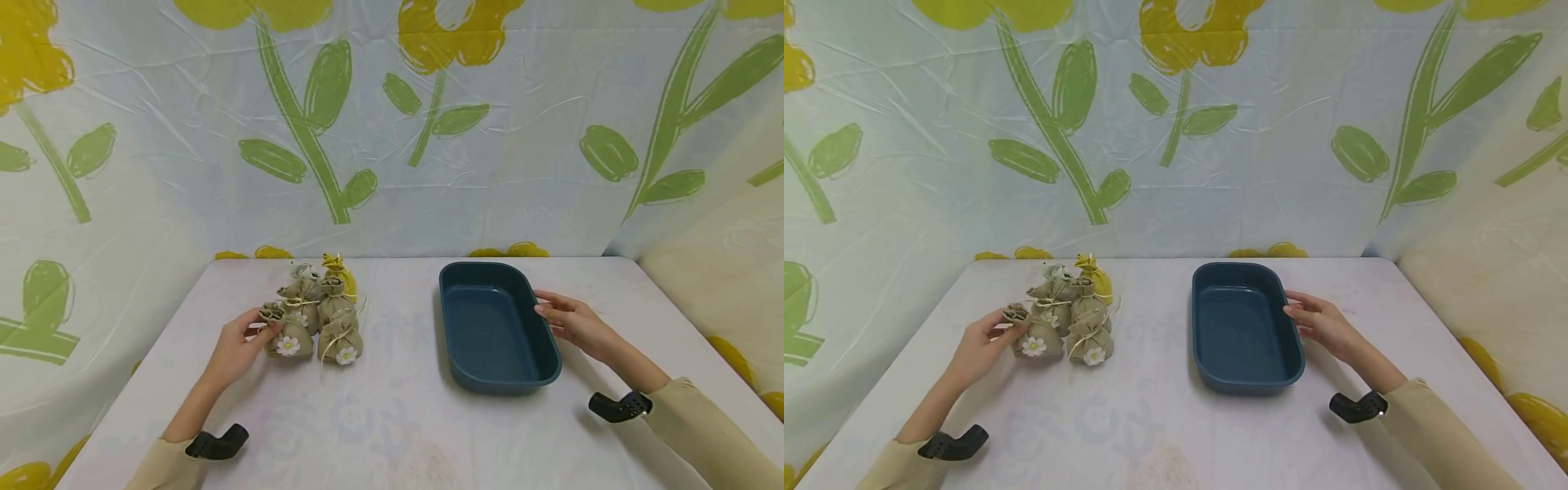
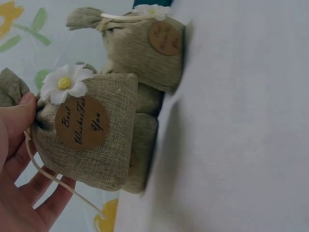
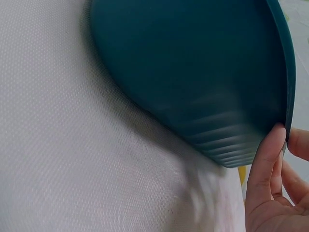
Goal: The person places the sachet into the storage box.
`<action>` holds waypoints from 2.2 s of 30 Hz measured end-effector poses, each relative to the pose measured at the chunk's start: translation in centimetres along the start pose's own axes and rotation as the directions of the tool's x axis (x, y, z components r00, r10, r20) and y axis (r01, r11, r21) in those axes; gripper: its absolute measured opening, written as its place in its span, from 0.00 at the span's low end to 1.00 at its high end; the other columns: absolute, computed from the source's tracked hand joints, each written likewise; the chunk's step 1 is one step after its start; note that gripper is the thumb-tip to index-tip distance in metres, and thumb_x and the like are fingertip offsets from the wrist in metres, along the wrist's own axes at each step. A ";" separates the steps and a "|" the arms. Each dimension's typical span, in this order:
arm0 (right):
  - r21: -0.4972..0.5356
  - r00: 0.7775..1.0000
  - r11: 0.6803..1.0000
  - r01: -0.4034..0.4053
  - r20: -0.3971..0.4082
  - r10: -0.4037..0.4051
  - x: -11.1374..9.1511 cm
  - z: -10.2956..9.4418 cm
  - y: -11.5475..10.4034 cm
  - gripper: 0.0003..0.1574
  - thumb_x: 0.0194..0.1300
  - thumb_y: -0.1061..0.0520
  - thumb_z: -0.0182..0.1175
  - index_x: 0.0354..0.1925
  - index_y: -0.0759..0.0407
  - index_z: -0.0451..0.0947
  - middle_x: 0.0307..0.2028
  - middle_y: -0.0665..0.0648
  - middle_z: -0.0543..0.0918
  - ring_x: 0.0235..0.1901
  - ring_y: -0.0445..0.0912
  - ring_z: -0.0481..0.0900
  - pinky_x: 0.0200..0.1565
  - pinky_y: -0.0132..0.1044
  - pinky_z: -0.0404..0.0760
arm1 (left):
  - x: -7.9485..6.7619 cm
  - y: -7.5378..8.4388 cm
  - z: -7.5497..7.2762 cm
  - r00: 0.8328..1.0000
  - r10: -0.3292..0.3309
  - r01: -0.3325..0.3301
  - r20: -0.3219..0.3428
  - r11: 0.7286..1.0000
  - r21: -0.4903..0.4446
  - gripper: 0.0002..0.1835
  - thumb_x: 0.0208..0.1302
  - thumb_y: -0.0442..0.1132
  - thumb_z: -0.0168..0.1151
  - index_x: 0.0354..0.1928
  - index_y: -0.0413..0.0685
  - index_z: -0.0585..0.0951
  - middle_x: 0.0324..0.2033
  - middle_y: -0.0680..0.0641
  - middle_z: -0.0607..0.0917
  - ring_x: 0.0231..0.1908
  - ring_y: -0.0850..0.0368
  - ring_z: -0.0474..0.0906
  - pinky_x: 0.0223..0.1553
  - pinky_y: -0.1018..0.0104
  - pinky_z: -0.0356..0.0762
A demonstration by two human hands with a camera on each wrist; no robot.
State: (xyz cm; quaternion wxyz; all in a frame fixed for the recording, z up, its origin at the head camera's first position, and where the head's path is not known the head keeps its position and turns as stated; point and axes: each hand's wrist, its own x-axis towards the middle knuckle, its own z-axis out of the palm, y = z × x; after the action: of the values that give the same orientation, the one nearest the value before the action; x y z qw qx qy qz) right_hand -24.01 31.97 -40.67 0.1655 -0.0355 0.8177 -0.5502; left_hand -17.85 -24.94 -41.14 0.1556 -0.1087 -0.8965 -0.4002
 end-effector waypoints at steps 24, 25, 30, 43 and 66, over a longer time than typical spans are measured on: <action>0.037 1.000 0.999 0.017 -0.015 -0.016 -0.3 0.1 0.2 0.45 0.73 0.46 0.51 0.74 0.66 0.44 0.42 0.35 0.76 0.42 0.30 0.77 0.46 0.24 0.78 | 3.7 5.6 -0.7 0.995 0.094 -0.094 -0.013 0.995 -0.016 0.05 0.65 0.38 0.62 0.39 0.45 0.81 0.38 0.48 0.86 0.44 0.68 0.77 0.47 0.58 0.80; 0.036 1.000 0.999 0.018 -0.016 -0.017 -0.3 0.0 0.2 0.45 0.73 0.46 0.51 0.74 0.66 0.44 0.42 0.35 0.76 0.42 0.30 0.76 0.46 0.24 0.78 | 3.8 5.9 -0.6 0.995 0.099 -0.099 -0.015 0.995 -0.017 0.05 0.65 0.38 0.62 0.39 0.45 0.81 0.38 0.47 0.86 0.44 0.65 0.78 0.47 0.56 0.80; 0.046 0.999 0.999 0.026 -0.024 -0.025 -0.3 0.1 0.3 0.44 0.73 0.47 0.51 0.73 0.68 0.46 0.41 0.37 0.76 0.41 0.32 0.76 0.44 0.25 0.78 | 4.6 7.0 -0.3 0.990 0.139 -0.139 -0.027 0.990 -0.020 0.04 0.64 0.36 0.63 0.38 0.42 0.80 0.37 0.44 0.86 0.44 0.50 0.81 0.45 0.52 0.80; 0.062 0.999 0.998 0.020 -0.042 -0.018 -0.4 0.3 0.4 0.44 0.71 0.46 0.53 0.74 0.65 0.48 0.40 0.37 0.75 0.41 0.32 0.76 0.45 0.24 0.78 | 6.2 9.4 -0.4 0.989 0.142 -0.143 -0.039 0.989 -0.040 0.07 0.65 0.39 0.62 0.40 0.42 0.81 0.39 0.42 0.85 0.47 0.46 0.79 0.48 0.48 0.78; 0.079 0.999 0.996 0.035 -0.031 -0.033 -0.6 0.3 0.2 0.41 0.73 0.49 0.52 0.73 0.67 0.49 0.41 0.41 0.75 0.40 0.32 0.76 0.43 0.25 0.79 | 9.3 16.5 4.4 0.988 0.153 -0.149 0.003 0.961 -0.232 0.11 0.65 0.43 0.63 0.43 0.45 0.83 0.41 0.44 0.84 0.47 0.52 0.79 0.46 0.56 0.80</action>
State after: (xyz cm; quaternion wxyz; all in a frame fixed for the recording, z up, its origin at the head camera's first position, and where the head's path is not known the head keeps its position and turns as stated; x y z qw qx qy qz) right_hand -23.34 31.97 -40.85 0.1454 -0.0348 0.7968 -0.5855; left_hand -22.01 -10.10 -29.24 0.1624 -0.1983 -0.8346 -0.4876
